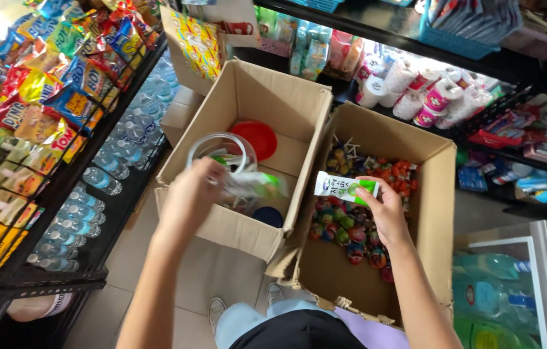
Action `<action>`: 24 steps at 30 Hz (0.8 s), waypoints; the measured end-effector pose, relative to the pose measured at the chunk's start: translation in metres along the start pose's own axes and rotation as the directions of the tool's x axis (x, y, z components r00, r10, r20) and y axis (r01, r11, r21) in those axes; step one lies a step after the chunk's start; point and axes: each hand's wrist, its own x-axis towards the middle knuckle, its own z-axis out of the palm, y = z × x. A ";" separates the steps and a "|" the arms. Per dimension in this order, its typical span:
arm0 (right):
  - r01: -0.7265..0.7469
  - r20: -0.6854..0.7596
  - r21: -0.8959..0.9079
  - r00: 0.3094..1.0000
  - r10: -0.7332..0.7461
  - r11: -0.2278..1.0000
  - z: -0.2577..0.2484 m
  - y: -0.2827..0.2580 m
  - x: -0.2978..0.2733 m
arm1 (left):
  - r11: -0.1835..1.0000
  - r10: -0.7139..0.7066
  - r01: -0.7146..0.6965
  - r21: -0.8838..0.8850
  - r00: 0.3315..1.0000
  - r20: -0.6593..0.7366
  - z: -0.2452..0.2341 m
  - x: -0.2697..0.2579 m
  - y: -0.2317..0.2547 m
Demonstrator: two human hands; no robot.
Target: Sort and organize various snack items, candies, and lollipops into plastic jars and cardboard boxes in a grocery store aisle.
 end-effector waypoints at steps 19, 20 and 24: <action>0.497 0.224 -0.463 0.867 -0.445 0.734 0.226 -0.074 0.041 | 0.998 -0.069 0.068 -0.011 0.995 -0.071 -0.007 0.057 -0.100; 0.491 0.211 -0.467 0.870 -0.447 0.736 0.239 -0.063 0.046 | 0.998 -0.061 0.060 -0.011 0.996 -0.060 -0.011 0.055 -0.104; 0.592 0.325 -0.611 0.793 -0.516 0.526 0.272 -0.021 0.051 | 0.999 0.043 -0.040 0.031 0.995 -0.092 -0.013 0.046 -0.121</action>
